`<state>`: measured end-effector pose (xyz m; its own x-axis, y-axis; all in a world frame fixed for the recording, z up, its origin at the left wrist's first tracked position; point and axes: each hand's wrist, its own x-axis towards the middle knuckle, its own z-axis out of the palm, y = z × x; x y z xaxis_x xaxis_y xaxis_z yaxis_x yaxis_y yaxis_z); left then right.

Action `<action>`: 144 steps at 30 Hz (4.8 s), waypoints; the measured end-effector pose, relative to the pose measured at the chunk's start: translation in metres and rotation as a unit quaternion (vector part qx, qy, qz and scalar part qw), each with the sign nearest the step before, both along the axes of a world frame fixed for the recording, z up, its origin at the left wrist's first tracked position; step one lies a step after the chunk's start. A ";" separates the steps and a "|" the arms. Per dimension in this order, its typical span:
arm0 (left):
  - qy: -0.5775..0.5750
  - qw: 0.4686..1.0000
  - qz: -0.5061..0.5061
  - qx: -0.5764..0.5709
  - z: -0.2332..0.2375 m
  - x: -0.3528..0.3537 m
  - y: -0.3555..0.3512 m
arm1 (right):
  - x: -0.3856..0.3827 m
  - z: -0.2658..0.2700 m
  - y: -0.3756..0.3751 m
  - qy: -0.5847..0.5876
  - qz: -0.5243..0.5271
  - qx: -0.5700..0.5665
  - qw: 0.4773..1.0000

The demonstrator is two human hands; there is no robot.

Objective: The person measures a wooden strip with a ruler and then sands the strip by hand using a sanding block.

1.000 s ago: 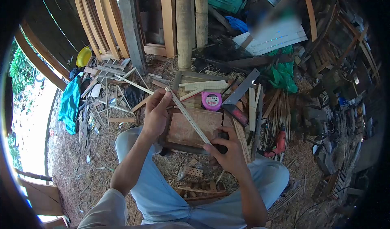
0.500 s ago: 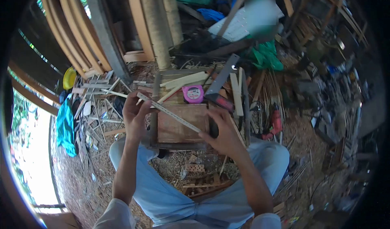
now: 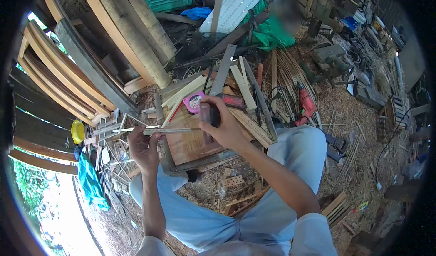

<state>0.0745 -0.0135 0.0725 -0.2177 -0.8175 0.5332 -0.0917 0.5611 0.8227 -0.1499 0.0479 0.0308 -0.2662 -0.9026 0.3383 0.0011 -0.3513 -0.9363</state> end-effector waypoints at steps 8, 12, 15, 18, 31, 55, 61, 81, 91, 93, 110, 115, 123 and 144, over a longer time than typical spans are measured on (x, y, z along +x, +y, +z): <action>0.007 0.995 0.010 -0.097 0.008 -0.020 -0.014 | 0.041 0.034 -0.028 -0.073 -0.012 -0.055 0.996; -0.050 0.992 0.022 -0.116 0.015 -0.024 -0.001 | 0.059 0.045 -0.033 -0.024 -0.094 -0.091 0.991; -0.090 0.985 0.004 -0.150 0.022 -0.019 0.003 | 0.066 0.021 -0.030 -0.129 -0.066 0.021 0.989; -0.066 0.985 -0.004 -0.161 0.021 -0.015 0.004 | 0.067 0.007 -0.029 -0.092 -0.094 0.019 0.991; -0.037 0.970 -0.096 -0.221 0.010 -0.003 0.019 | 0.077 0.021 -0.002 0.079 -0.171 -0.154 0.970; -0.041 0.993 0.042 -0.102 -0.008 0.014 0.002 | 0.062 0.036 -0.009 -0.169 -0.117 0.038 0.978; 0.193 0.965 -0.169 0.061 0.011 -0.030 -0.001 | -0.008 0.071 -0.012 -0.486 -0.008 0.321 0.813; 0.306 0.893 -0.251 0.216 0.002 -0.034 0.004 | -0.028 0.015 0.017 -0.280 0.323 0.229 0.875; 0.204 0.937 -0.225 0.173 -0.001 -0.031 0.016 | -0.015 0.034 0.020 -0.259 0.306 0.172 0.900; 0.194 0.940 -0.218 0.178 0.005 -0.029 0.019 | -0.015 0.035 0.019 -0.277 0.297 0.153 0.901; 0.114 0.971 -0.136 0.159 0.015 -0.042 0.012 | -0.002 0.057 0.027 -0.222 0.237 0.027 0.946; 0.265 0.928 -0.091 0.245 0.011 -0.048 0.007 | 0.017 0.046 0.025 -0.277 0.110 -0.006 0.955; 0.146 0.965 -0.055 0.208 0.016 -0.051 0.000 | 0.022 0.051 0.001 0.039 -0.023 -0.081 0.996; 0.266 0.930 -0.221 0.126 -0.008 -0.035 0.027 | 0.044 0.032 0.008 0.036 -0.060 0.094 0.993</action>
